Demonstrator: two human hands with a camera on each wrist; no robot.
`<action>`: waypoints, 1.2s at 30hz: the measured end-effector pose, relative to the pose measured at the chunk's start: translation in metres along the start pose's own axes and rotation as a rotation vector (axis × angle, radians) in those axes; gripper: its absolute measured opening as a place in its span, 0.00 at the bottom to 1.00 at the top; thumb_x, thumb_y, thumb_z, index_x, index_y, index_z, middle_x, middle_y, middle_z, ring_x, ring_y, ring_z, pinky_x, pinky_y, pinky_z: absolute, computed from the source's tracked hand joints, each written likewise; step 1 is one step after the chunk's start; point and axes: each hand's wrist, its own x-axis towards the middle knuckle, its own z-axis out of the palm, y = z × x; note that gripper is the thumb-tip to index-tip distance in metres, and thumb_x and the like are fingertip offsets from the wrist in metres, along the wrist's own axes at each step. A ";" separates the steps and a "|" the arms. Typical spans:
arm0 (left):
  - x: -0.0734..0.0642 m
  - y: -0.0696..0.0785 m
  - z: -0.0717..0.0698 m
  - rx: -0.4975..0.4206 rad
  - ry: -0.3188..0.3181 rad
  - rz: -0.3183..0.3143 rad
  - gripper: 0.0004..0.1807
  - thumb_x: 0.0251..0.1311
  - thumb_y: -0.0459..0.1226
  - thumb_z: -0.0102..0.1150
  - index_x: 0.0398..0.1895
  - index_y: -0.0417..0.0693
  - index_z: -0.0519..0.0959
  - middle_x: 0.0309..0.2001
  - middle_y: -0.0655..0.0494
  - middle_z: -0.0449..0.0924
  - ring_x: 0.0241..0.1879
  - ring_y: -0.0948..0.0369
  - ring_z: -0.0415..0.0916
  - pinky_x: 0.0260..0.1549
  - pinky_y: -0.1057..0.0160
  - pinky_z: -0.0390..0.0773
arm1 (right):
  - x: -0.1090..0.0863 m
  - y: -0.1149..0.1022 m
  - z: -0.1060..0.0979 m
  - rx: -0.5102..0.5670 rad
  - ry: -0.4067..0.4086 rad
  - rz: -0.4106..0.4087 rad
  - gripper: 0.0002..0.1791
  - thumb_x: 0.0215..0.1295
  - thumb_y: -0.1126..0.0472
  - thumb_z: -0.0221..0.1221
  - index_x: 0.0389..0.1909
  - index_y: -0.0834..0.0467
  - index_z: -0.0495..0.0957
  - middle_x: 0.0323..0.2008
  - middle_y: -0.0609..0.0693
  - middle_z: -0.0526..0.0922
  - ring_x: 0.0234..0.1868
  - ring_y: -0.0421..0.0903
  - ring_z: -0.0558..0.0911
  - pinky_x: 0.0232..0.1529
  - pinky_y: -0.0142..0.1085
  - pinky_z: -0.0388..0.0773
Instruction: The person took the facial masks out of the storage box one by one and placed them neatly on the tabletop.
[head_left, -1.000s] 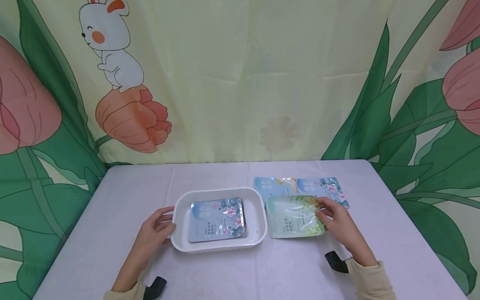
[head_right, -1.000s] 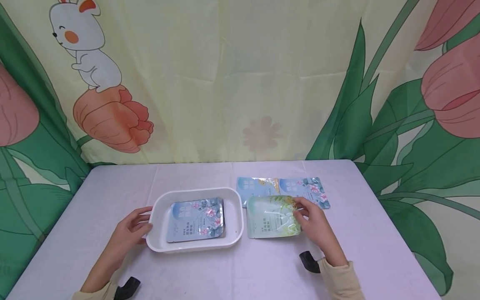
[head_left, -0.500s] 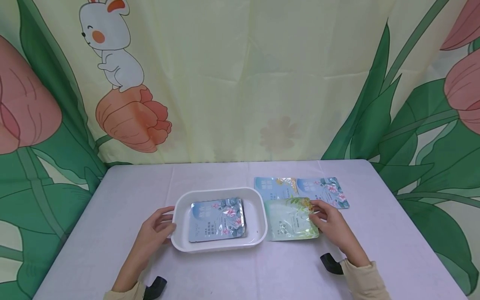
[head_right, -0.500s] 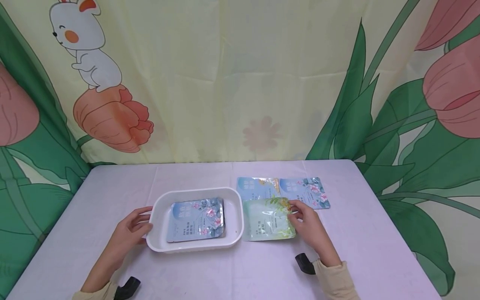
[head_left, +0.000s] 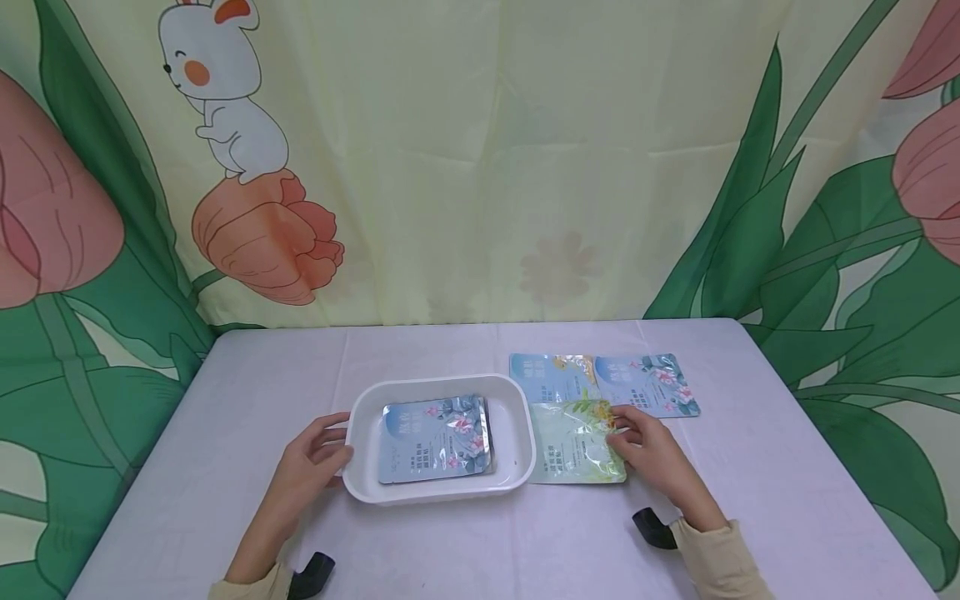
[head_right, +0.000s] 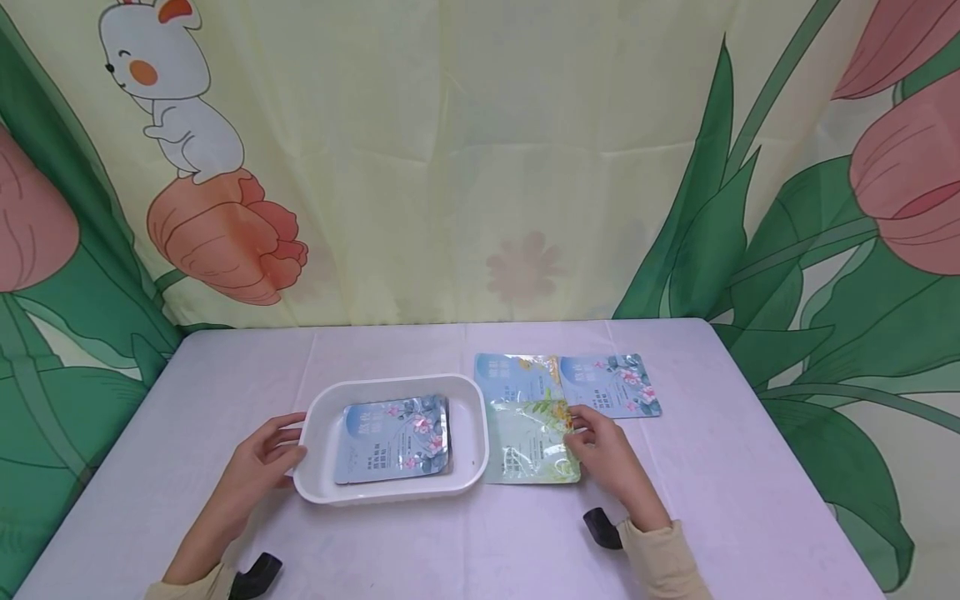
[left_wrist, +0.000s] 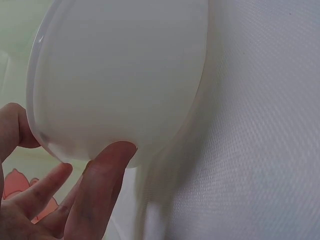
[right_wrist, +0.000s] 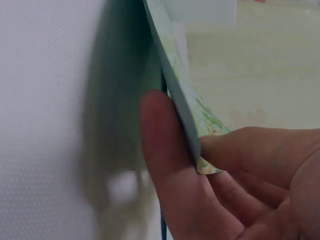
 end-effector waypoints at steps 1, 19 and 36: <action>0.000 0.000 0.000 0.000 -0.001 0.000 0.29 0.64 0.38 0.60 0.68 0.53 0.68 0.61 0.42 0.76 0.53 0.51 0.81 0.33 0.63 0.85 | 0.001 0.001 0.001 -0.002 -0.002 -0.001 0.27 0.67 0.67 0.58 0.65 0.72 0.65 0.54 0.67 0.76 0.47 0.52 0.81 0.28 0.35 0.79; 0.000 -0.001 0.000 -0.002 -0.004 0.015 0.28 0.64 0.37 0.60 0.68 0.53 0.68 0.61 0.41 0.76 0.53 0.51 0.81 0.33 0.63 0.85 | 0.001 0.005 0.005 -0.209 0.080 -0.103 0.27 0.61 0.68 0.64 0.59 0.72 0.71 0.49 0.64 0.81 0.44 0.52 0.83 0.41 0.40 0.80; 0.000 0.000 0.000 0.006 -0.001 0.003 0.29 0.64 0.37 0.60 0.68 0.53 0.68 0.61 0.41 0.75 0.53 0.50 0.80 0.33 0.62 0.85 | -0.001 -0.005 0.000 -0.193 0.158 -0.160 0.24 0.64 0.69 0.62 0.61 0.68 0.72 0.51 0.62 0.81 0.48 0.55 0.82 0.46 0.45 0.83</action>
